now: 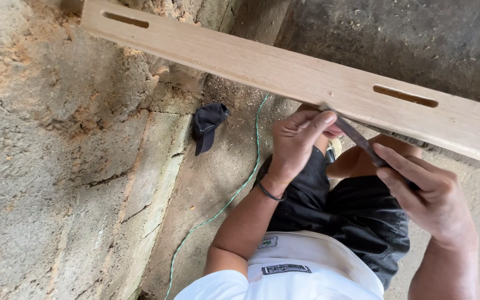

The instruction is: The person uses a chisel to carve and smooth the surface of a long wooden plank resting on a workbench. They repeatedly scrape the wood to remove shavings and occasionally wipe the surface with their hand.

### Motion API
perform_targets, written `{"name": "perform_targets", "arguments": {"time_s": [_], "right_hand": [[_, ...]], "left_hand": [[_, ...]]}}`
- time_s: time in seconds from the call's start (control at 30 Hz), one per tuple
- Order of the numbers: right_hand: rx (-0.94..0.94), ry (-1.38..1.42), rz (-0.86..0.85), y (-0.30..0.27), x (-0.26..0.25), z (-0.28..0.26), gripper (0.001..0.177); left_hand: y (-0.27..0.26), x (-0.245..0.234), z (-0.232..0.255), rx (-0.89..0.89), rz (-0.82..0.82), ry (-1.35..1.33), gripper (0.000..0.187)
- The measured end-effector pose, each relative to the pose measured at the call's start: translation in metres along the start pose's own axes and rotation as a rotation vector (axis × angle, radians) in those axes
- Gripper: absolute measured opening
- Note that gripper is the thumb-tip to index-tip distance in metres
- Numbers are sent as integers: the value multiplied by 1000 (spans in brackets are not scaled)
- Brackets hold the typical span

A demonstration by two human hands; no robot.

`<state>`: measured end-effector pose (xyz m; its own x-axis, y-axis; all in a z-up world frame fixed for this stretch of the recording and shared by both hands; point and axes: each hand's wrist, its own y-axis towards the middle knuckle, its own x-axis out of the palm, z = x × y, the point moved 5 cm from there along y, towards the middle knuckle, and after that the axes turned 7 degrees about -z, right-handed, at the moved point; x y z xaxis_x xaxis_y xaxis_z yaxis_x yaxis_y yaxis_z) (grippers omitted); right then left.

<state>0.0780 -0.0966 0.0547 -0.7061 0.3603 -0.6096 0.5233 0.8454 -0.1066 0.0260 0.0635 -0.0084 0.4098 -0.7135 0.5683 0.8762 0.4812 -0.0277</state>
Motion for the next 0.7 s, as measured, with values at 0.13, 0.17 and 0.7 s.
{"name": "perform_targets", "arguments": {"time_s": [0.13, 0.17, 0.7], "right_hand": [[108, -39, 26, 4, 2, 3, 40], [1, -42, 14, 9, 4, -2, 38], [-81, 417, 332, -76, -9, 67, 22]], "left_hand": [[2, -3, 1, -41, 36, -50, 14], [3, -6, 6, -27, 67, 11, 10], [-13, 28, 8, 370, -120, 1686, 82]]}}
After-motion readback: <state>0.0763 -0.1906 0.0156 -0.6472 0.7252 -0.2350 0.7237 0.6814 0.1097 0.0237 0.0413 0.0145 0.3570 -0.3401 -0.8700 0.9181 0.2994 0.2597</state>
